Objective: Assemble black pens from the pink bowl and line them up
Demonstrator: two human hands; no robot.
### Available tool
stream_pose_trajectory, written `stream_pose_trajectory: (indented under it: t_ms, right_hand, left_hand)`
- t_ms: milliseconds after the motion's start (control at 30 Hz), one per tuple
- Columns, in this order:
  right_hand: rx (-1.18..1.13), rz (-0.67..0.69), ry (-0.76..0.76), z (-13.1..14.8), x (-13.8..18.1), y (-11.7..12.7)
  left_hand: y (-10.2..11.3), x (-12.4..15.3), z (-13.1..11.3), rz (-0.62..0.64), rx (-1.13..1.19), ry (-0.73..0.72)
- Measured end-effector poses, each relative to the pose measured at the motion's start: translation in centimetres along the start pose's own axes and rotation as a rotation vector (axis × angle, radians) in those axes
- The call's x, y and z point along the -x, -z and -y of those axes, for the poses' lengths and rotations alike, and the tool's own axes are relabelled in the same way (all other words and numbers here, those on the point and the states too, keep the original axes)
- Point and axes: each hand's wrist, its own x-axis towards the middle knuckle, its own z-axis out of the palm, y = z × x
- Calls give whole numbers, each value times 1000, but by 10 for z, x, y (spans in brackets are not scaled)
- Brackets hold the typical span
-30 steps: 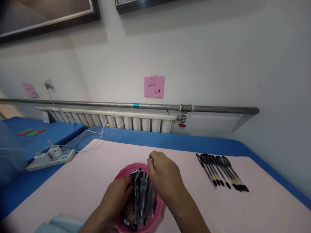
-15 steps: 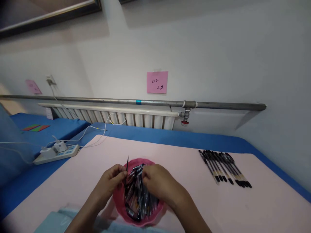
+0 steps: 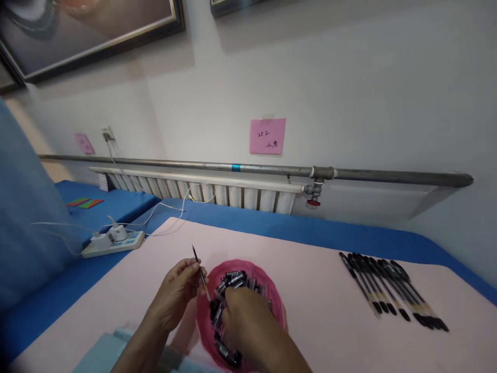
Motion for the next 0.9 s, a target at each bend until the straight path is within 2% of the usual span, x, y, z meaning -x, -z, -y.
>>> stream_pose_trajectory:
  t_ms: [133, 400, 900]
  right_hand:
    - [-94, 28, 77, -1, -5, 8]
    - [-274, 65, 55, 7, -6, 8]
    - [-258, 69, 46, 5, -6, 9]
  left_hand:
    - [7, -3, -7, -66, 115, -62]
    - [8, 0, -7, -83, 101, -131]
    - [6, 0, -8, -103, 87, -149]
